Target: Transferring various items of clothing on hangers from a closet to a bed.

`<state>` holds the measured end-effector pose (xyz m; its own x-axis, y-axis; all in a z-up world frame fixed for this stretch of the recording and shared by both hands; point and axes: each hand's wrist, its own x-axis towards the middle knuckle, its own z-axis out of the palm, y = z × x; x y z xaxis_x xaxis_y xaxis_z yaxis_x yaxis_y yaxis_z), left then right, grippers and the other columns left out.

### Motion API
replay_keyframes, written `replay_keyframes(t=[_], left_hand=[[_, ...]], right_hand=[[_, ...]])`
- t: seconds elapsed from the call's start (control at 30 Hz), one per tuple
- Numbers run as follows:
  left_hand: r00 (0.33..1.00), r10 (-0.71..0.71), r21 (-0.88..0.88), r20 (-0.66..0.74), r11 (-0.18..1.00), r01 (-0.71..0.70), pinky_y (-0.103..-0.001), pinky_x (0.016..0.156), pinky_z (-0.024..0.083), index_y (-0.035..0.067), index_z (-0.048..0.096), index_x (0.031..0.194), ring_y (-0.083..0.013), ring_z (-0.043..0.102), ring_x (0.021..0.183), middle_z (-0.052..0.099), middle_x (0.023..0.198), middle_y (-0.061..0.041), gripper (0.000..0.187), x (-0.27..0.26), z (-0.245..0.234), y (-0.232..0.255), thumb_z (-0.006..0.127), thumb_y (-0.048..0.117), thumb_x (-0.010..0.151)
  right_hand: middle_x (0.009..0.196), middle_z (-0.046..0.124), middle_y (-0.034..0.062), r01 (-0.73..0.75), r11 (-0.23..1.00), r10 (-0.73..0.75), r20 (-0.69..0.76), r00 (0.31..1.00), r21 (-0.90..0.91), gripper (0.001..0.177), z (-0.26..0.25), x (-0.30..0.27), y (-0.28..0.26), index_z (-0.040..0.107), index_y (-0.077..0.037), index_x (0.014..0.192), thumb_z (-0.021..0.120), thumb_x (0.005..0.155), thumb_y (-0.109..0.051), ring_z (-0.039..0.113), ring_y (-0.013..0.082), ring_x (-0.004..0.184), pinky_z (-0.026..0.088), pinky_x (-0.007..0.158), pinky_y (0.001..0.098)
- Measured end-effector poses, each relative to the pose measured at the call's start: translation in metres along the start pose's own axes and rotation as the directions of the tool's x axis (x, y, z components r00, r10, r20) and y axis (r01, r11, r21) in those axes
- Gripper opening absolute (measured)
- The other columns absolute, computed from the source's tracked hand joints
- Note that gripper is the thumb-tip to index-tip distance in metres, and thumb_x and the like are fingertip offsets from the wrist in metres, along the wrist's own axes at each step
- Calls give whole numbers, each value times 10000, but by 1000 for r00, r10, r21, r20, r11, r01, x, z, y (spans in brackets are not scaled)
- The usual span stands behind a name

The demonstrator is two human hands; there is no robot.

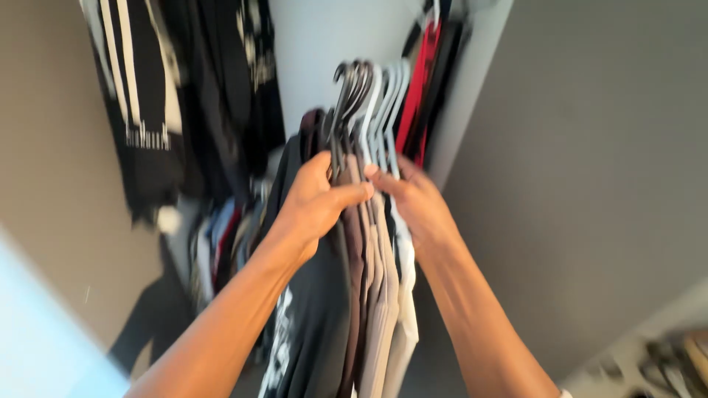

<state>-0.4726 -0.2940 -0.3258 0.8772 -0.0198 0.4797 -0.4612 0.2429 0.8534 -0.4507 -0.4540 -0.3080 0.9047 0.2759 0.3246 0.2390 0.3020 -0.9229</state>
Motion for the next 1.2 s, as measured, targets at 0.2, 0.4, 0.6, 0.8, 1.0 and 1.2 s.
replay_keyframes(t=[0.2, 0.4, 0.6, 0.8, 1.0, 1.2], left_hand=[[994, -101, 73, -38, 992, 103, -291, 880, 536, -2, 611, 1162, -126, 687, 972, 706, 1064, -77, 404, -96, 34, -34, 720, 10, 773], [946, -322, -49, -30, 946, 321, -318, 860, 535, 14, 592, 1185, -144, 660, 950, 677, 1042, -72, 415, -175, 58, -66, 746, 28, 800], [919, -392, -98, 34, 914, 394, -295, 933, 506, 12, 581, 1179, -110, 636, 1026, 692, 1096, -35, 379, -252, 88, -83, 737, 46, 835], [894, -419, -33, 157, 903, 429, -277, 933, 488, 30, 568, 1166, -95, 609, 1024, 668, 1066, -25, 364, -329, 122, -99, 723, 35, 838], [818, -473, 101, 327, 879, 467, -310, 835, 499, -14, 561, 1114, -109, 566, 922, 625, 978, -72, 323, -409, 154, -104, 769, 66, 879], [689, -488, 18, 536, 822, 569, -294, 839, 510, -1, 558, 1163, -104, 605, 957, 639, 1007, -64, 326, -468, 211, -85, 713, 11, 876]], right_hand=[[1107, 725, 55, -32, 999, 31, -11, 999, -28, 320, -22, -100, 40, 653, -27, 1237, 674, 942, -150, 662, 122, 988, 537, 883, 307], [1048, 719, 40, -48, 995, 42, -73, 996, -85, 253, -44, -183, 82, 664, -3, 1167, 687, 966, -156, 626, 99, 953, 519, 878, 284], [992, 702, 24, -103, 988, 82, -174, 981, -118, 253, -59, -272, 105, 661, -2, 1139, 709, 971, -185, 609, 90, 905, 522, 837, 286], [1035, 701, 25, -142, 984, 97, -349, 932, -107, 277, -66, -378, 111, 655, -6, 1177, 701, 960, -174, 613, 85, 950, 505, 873, 272], [1079, 700, 33, -168, 985, 114, -560, 821, -47, 312, -52, -489, 97, 657, -7, 1219, 699, 951, -160, 613, 87, 969, 499, 885, 272], [1090, 728, 47, -150, 989, 113, -755, 646, 20, 338, -52, -588, 73, 657, -1, 1222, 704, 922, -147, 649, 110, 968, 516, 889, 281]])
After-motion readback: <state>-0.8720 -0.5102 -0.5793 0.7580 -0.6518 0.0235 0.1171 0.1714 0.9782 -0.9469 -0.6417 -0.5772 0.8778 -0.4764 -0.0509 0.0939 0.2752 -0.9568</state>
